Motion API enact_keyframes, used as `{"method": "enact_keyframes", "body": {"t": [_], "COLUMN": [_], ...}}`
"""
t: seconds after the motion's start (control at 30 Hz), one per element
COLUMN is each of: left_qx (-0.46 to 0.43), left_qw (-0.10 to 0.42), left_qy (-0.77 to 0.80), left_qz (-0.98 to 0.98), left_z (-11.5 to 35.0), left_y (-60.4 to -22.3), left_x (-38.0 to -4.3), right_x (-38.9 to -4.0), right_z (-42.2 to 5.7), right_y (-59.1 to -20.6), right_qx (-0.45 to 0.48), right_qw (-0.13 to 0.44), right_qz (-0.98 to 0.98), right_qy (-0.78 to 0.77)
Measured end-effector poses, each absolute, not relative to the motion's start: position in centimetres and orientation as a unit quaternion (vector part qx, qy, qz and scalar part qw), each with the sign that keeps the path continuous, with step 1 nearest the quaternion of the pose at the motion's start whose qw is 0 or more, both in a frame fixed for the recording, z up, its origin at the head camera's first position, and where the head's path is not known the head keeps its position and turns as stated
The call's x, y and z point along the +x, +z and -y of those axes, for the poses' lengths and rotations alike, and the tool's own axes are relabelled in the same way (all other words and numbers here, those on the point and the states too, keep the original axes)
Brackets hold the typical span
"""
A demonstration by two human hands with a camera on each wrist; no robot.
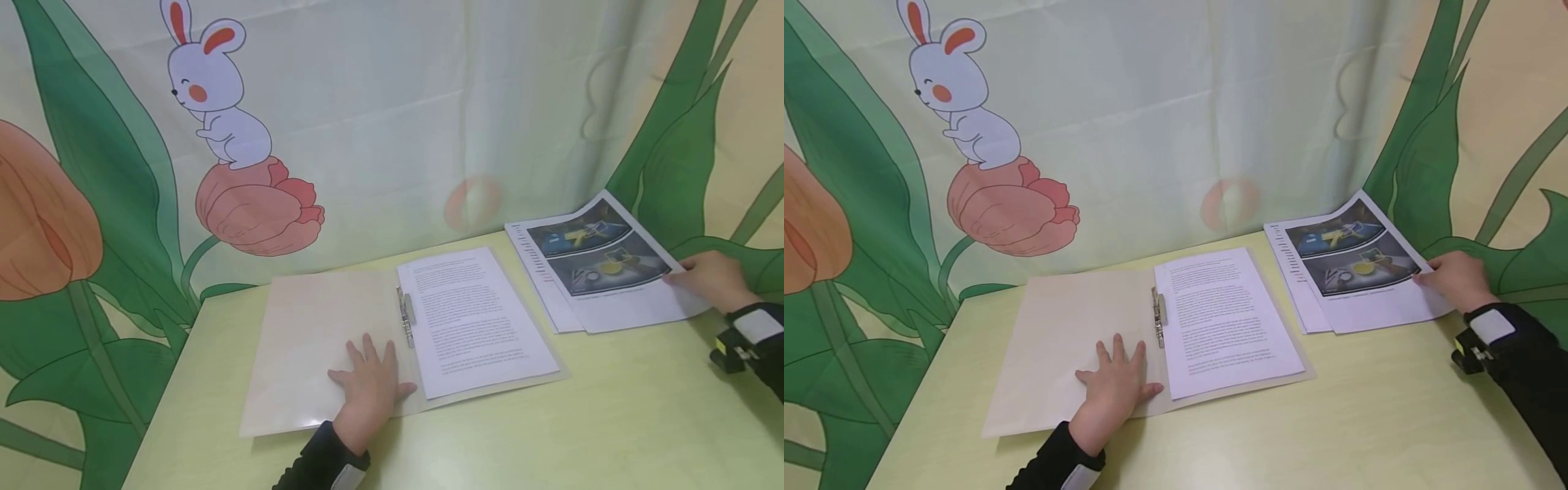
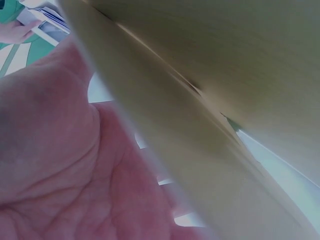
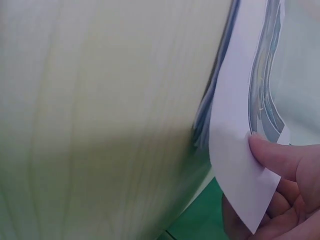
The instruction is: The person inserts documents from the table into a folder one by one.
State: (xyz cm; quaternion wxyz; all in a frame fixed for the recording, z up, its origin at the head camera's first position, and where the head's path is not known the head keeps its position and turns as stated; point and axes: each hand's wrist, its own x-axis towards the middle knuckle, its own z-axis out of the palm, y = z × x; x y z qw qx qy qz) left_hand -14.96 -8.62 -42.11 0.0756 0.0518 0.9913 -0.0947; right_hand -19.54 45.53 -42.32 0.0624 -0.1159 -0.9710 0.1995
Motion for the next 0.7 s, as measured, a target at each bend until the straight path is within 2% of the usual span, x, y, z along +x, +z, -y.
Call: {"method": "enact_keyframes", "body": {"t": [0.4,0.7], "left_qx": [0.052,0.052], "left_qw": [0.077,0.076], "left_qy": [-0.094,-0.097], "left_qz": [-0.991,-0.991], "left_z": [8.6,8.6], "left_y": [-42.11,-42.06], "left_x": [-14.98,-14.98], "right_x": [-19.12,-18.82], "right_z": [-46.04,-46.14], "right_y": [-42.52,-42.73], "right_qx": [-0.124,-0.165], "right_qw": [0.094,0.032], "right_qz": [0.96,0.945], "right_qy": [0.234,0.28]}}
